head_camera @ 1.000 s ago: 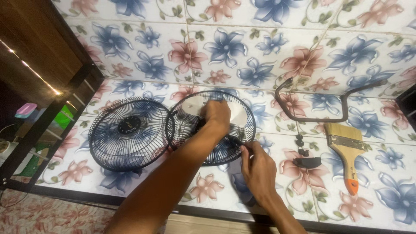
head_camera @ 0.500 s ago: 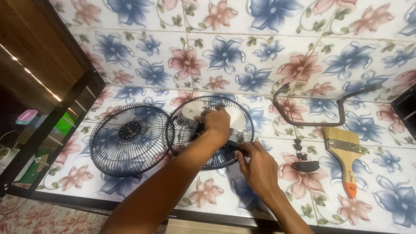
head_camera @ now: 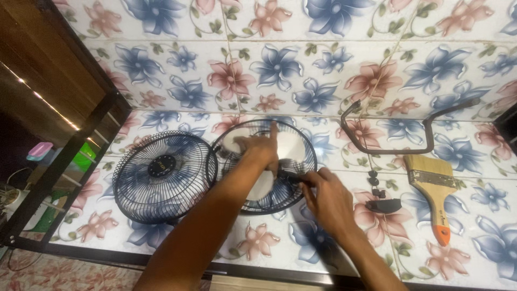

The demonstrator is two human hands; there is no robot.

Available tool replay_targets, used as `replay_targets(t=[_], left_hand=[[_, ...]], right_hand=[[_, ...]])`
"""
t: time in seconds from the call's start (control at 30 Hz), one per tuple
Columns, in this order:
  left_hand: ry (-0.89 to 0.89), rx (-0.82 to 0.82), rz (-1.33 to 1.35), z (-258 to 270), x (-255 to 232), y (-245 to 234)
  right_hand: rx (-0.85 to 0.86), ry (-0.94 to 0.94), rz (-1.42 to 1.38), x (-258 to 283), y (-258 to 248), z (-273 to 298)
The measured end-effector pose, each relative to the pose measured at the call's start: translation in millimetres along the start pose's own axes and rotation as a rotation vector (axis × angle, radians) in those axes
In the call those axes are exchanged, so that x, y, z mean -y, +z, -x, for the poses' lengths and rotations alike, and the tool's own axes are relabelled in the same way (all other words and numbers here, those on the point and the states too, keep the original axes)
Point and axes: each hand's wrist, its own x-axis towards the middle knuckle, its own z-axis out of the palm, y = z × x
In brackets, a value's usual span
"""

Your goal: The person assembles a small electric fan on a tiled countertop. They place the fan blades into the motor housing, secure the rear grille, and then attach the front grille. Finally, they use a paintbrush to dust the assembled fan.

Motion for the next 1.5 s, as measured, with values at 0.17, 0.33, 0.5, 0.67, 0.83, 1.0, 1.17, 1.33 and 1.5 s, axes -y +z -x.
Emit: replay_targets(t=[0.17,0.33,0.5,0.67,0.83,1.0,1.17,1.33,1.5], left_hand=[[-0.148,0.033,0.015,-1,-8,2],[-0.054,-0.029,-0.046,5,0,7],[-0.034,-0.064,-0.131,4,5,8],[-0.032,-0.050,-0.005,12,9,-2],[-0.185,0.013,0.109,22,-8,-8],[-0.202,0.010,0.205,24,-18,-12],[-0.091,-0.102,0.181,16,-12,-3],[0.115,-0.212,0.050,10,-6,10],[0.223,-0.255,-0.003,6,-1,15]], right_hand=[[-0.052,-0.033,0.083,-3,-2,-9],[-0.002,-0.055,0.088,0,2,-2],[0.057,0.007,0.098,4,4,0],[0.065,0.002,0.082,6,5,-2],[0.031,-0.028,0.022,10,8,5],[0.018,-0.050,0.080,15,10,8],[-0.058,-0.068,0.082,19,13,14],[-0.105,-0.014,0.049,20,15,18],[-0.162,-0.022,0.028,18,17,23]])
